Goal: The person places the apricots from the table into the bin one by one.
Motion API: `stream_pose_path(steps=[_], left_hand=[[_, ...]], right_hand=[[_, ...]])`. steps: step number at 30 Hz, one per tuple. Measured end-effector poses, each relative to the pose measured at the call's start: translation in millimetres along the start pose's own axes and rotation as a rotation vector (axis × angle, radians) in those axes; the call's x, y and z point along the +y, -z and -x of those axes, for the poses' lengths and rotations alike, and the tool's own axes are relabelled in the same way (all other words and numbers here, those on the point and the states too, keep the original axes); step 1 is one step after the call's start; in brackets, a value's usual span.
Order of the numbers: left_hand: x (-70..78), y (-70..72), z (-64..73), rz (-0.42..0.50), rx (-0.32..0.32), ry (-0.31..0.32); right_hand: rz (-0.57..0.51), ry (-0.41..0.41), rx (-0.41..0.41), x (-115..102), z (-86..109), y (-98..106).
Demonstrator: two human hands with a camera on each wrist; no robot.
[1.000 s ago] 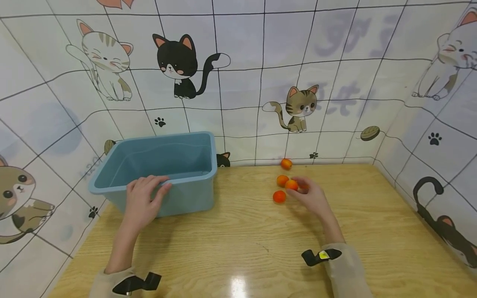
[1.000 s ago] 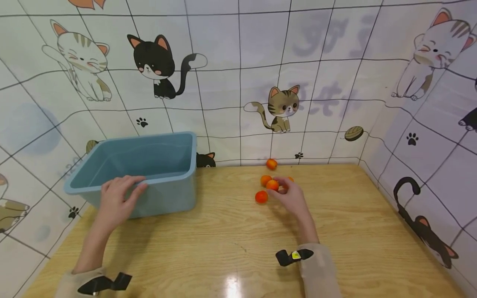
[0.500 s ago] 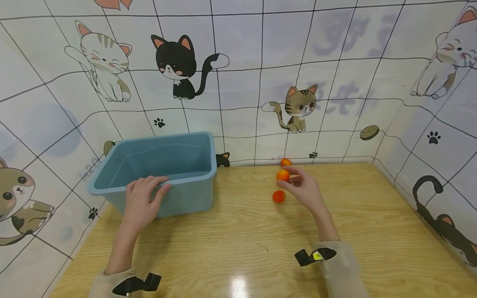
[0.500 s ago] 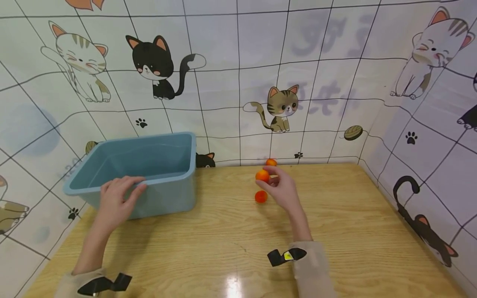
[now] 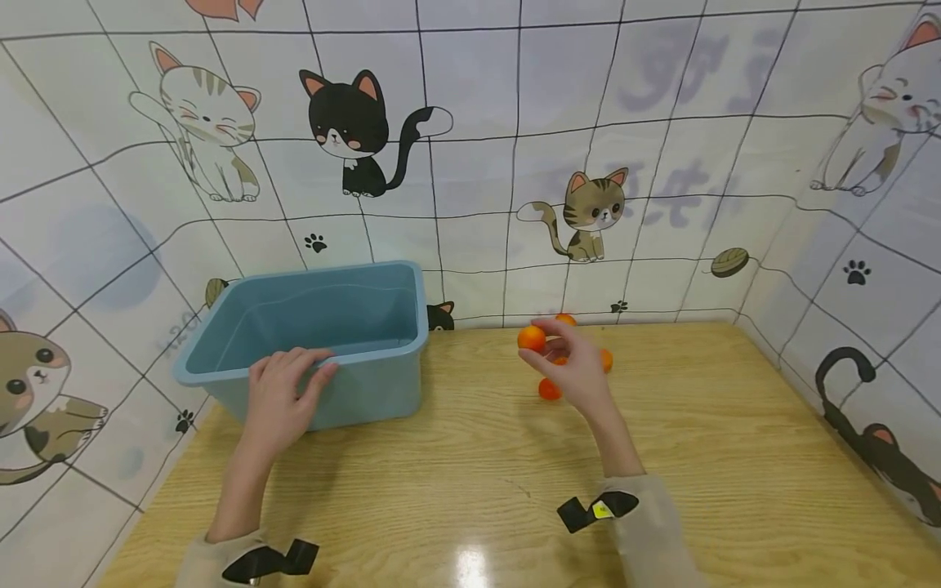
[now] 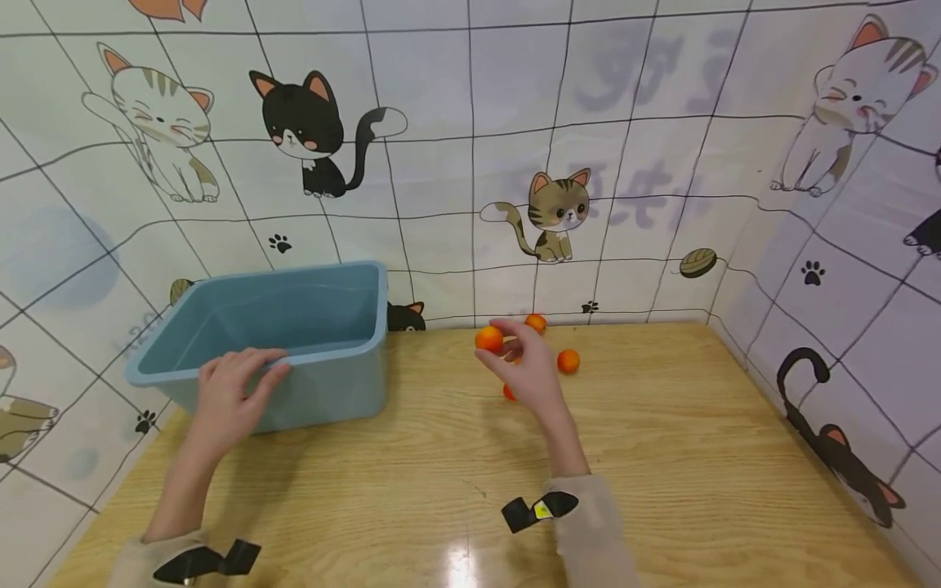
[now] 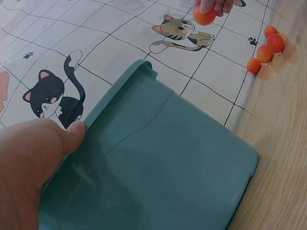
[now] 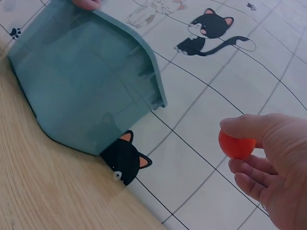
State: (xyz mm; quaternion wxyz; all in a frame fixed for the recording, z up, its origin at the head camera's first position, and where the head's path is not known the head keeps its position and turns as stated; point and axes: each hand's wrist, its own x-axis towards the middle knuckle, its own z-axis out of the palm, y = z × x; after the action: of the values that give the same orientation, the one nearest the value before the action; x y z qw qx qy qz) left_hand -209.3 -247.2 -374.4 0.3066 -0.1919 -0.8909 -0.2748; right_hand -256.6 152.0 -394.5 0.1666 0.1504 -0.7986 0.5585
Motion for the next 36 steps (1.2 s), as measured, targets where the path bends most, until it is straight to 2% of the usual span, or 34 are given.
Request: stream_pose_path(steps=[11,20,36], left_hand=[[0.5,0.0,-0.6,0.008,0.006,-0.006],[2.3,0.2,-0.8,0.006,0.003,-0.004],[2.5,0.3,0.1,0.000,0.002,0.003]], right_hand=[[-0.027,0.077,0.001,-22.2,-4.2,-27.7],[-0.080,0.146,-0.030,-35.8,-11.3,-51.5],[-0.051,0.225,-0.103,-67.2,-29.7,-90.1]])
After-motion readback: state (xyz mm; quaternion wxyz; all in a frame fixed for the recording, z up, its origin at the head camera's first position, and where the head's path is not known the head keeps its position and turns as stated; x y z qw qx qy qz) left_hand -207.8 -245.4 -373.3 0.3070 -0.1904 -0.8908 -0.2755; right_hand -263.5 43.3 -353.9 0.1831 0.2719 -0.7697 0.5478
